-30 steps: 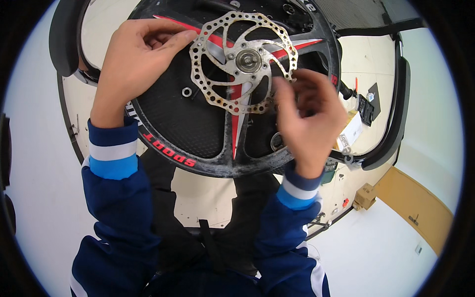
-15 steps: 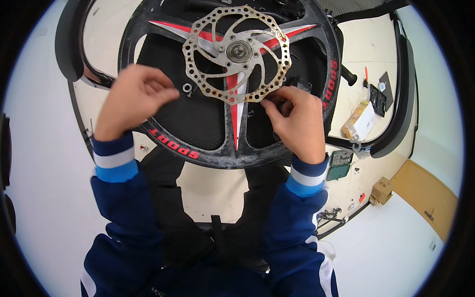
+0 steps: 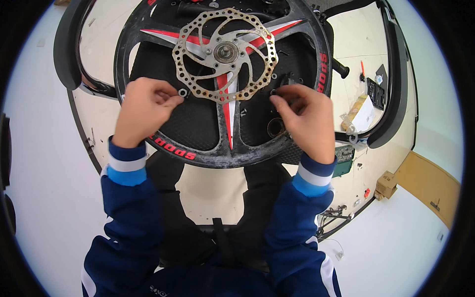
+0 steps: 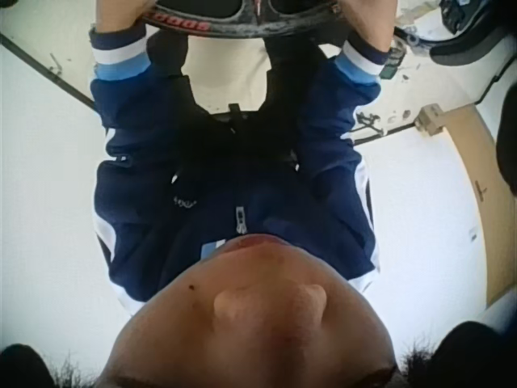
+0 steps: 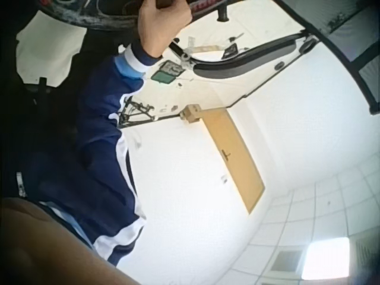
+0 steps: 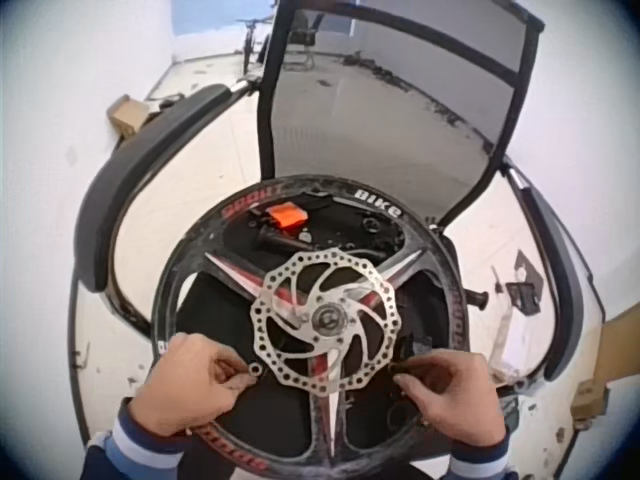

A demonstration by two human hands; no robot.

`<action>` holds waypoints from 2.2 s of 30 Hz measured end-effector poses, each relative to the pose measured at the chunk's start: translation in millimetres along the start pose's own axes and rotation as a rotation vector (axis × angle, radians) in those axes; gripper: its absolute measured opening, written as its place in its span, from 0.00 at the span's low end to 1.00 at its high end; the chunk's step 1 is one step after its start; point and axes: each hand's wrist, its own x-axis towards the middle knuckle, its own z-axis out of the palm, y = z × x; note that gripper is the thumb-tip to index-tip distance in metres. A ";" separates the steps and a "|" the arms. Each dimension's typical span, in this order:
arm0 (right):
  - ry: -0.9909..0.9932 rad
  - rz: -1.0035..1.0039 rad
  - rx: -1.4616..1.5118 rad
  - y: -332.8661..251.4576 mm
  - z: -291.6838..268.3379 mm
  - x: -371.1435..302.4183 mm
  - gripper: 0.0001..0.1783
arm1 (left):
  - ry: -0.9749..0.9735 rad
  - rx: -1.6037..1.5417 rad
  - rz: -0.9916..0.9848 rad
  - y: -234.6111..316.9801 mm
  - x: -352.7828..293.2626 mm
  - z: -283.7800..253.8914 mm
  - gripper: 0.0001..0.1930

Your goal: The person assembles a bicycle wheel by attaching a disc brake rotor to the hub using small screws. They repeatedly insert and tighten the screws to secure the rotor in place.

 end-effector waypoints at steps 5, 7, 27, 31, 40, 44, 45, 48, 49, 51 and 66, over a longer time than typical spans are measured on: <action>0.138 -0.061 0.427 -49.1 -1.3 -6.0 0.09 | -0.030 -0.750 0.002 19.6 -7.5 -30.2 0.08; 0.078 -0.124 0.694 -74.8 23.6 -7.1 0.11 | 0.017 -0.978 0.089 44.2 -5.2 -3.2 0.10; 0.136 -0.264 0.098 -47.8 39.6 26.0 0.08 | 0.323 -1.342 -0.055 19.6 20.8 -8.1 0.19; 0.072 -0.250 -0.035 -49.6 39.3 29.7 0.09 | 0.288 -1.384 -0.075 18.0 24.0 -2.4 0.18; 0.157 -0.199 0.004 -60.9 38.9 28.4 0.09 | 0.338 -1.365 -0.070 15.2 31.1 -1.0 0.13; 0.173 -0.310 -0.002 -58.0 39.9 29.0 0.09 | 0.287 -1.305 -0.070 10.9 28.8 -4.6 0.16; 0.160 -0.322 -0.018 -57.4 40.2 29.3 0.09 | 0.287 -1.309 -0.069 10.9 28.8 -4.7 0.16; 0.137 -0.354 -0.061 -56.2 41.4 30.5 0.09 | 0.286 -1.317 -0.065 9.9 28.8 -4.7 0.16; 0.140 -0.362 -0.070 -56.0 41.7 30.6 0.09 | 0.284 -1.317 -0.062 9.4 28.7 -4.7 0.16; 0.143 -0.383 -0.092 -56.6 41.7 30.6 0.08 | 0.289 -1.314 -0.055 9.2 28.7 -4.4 0.16; 0.213 -0.447 -0.106 -51.7 50.6 29.3 0.05 | 0.331 -1.401 -0.043 10.5 30.4 -2.2 0.11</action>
